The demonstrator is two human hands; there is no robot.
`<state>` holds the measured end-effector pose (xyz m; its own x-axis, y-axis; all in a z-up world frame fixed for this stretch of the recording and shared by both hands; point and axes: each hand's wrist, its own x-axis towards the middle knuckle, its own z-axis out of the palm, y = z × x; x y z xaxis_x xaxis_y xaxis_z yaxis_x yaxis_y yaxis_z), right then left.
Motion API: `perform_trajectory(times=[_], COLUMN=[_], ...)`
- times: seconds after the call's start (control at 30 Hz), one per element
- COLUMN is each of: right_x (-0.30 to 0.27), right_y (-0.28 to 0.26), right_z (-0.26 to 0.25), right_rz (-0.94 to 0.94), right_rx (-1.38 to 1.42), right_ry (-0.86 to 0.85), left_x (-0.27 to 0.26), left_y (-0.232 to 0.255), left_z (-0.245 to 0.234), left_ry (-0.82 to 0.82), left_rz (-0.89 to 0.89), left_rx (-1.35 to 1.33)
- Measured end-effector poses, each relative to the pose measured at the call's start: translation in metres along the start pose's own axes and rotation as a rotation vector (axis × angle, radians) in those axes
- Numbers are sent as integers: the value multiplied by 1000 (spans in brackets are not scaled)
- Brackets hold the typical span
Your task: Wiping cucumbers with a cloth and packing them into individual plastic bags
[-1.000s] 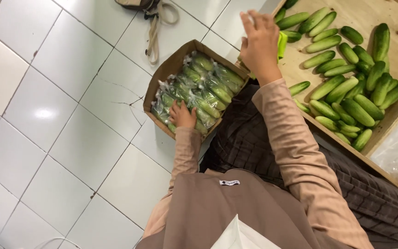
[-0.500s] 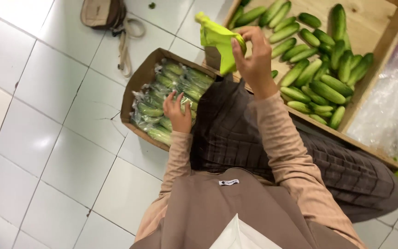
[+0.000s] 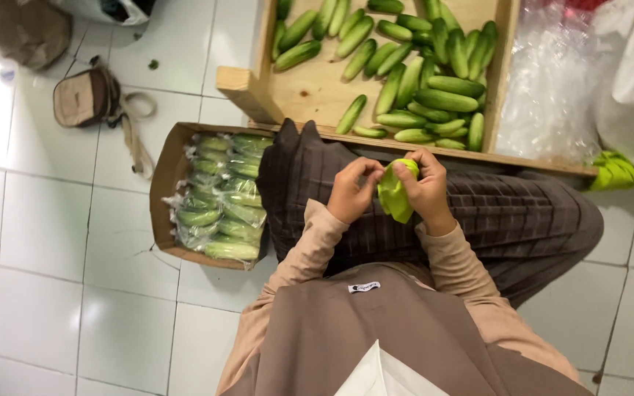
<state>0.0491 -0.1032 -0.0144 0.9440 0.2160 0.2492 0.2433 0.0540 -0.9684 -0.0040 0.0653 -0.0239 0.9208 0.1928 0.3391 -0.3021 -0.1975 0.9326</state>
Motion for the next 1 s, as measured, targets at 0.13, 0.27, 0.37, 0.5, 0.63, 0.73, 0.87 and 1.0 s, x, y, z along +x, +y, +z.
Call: perform_trajectory(times=[0.13, 0.27, 0.37, 0.5, 0.63, 0.73, 0.87, 1.0], right_x=[-34, -52, -62, -63, -65, -66, -67, -65], right_y=[31, 42, 57, 66, 61, 70, 71, 77], right_z=[-32, -48, -57, -70, -75, -80, -86, -90], right_rz=[212, 333, 369, 359, 366, 386, 406, 416], right_rx=[36, 24, 46, 74, 74, 116, 102, 128], right_ry=[71, 54, 71, 127, 175, 215, 176, 159], left_x=[20, 64, 96, 118, 120, 124, 124, 131], left_y=[-35, -93, -158, -198, -153, -179, -214, -238], left_z=[15, 32, 50, 81, 109, 131, 158, 166], left_ry=[-43, -189, -318, -373, -409, -467, -489, -419], left_rz=[-20, -126, -249, -148, -97, 13, -130, -201], left_rx=[71, 252, 382, 610, 648, 675, 800, 792])
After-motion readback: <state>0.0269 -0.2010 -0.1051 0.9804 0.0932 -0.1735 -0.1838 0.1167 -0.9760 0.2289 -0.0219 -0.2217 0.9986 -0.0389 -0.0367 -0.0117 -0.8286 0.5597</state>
